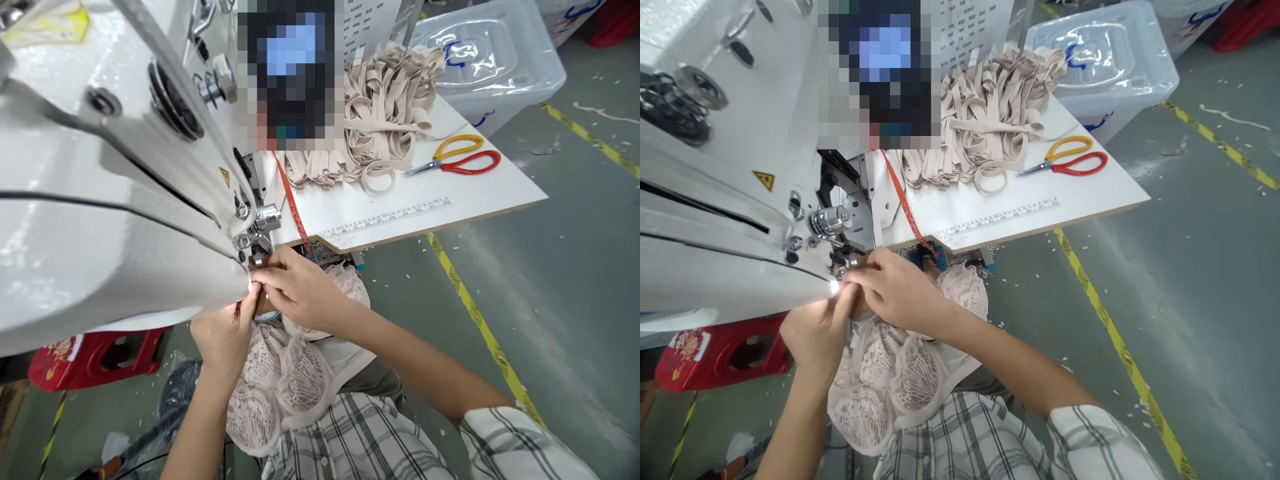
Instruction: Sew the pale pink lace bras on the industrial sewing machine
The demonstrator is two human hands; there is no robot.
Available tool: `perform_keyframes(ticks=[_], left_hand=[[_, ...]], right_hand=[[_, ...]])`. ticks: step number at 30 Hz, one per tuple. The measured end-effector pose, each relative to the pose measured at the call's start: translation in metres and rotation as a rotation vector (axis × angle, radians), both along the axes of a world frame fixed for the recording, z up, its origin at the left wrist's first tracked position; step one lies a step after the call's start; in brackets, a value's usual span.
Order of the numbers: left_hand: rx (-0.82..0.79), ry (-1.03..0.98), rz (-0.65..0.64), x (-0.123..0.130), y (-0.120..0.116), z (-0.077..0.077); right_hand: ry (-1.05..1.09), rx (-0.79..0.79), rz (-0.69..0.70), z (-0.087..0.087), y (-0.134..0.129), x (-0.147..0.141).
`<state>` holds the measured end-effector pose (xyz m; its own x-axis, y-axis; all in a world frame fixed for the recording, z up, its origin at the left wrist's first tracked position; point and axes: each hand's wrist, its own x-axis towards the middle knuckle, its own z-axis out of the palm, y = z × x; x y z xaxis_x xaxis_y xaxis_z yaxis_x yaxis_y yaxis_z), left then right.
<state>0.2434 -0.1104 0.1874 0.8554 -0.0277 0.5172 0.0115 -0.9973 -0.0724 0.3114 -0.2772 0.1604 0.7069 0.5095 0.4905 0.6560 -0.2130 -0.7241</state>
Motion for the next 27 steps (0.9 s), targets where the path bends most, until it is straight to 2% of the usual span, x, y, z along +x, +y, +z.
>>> perform_keyframes(ticks=[5,11,15,19,23,27], left_hand=[[0.045,0.053,-0.041,-0.004,0.007,0.000],[0.066,0.158,-0.098,-0.001,-0.005,0.021],[0.082,0.154,-0.115,-0.006,-0.007,0.027],[-0.019,0.040,-0.271,-0.018,0.000,0.022],[-0.128,0.003,-0.420,-0.029,0.004,0.020],[-0.219,-0.048,-0.511,-0.047,0.017,0.011]], right_hand=[[0.039,-0.076,0.044,0.015,-0.004,0.003],[-0.028,-0.209,-0.045,0.032,0.000,0.005],[-0.106,-0.315,-0.093,0.030,0.006,0.002],[-0.202,-0.419,-0.160,0.021,0.009,-0.004],[-0.227,-0.353,-0.294,0.016,0.002,-0.008],[-0.085,-0.143,-0.371,0.007,-0.018,-0.002]])
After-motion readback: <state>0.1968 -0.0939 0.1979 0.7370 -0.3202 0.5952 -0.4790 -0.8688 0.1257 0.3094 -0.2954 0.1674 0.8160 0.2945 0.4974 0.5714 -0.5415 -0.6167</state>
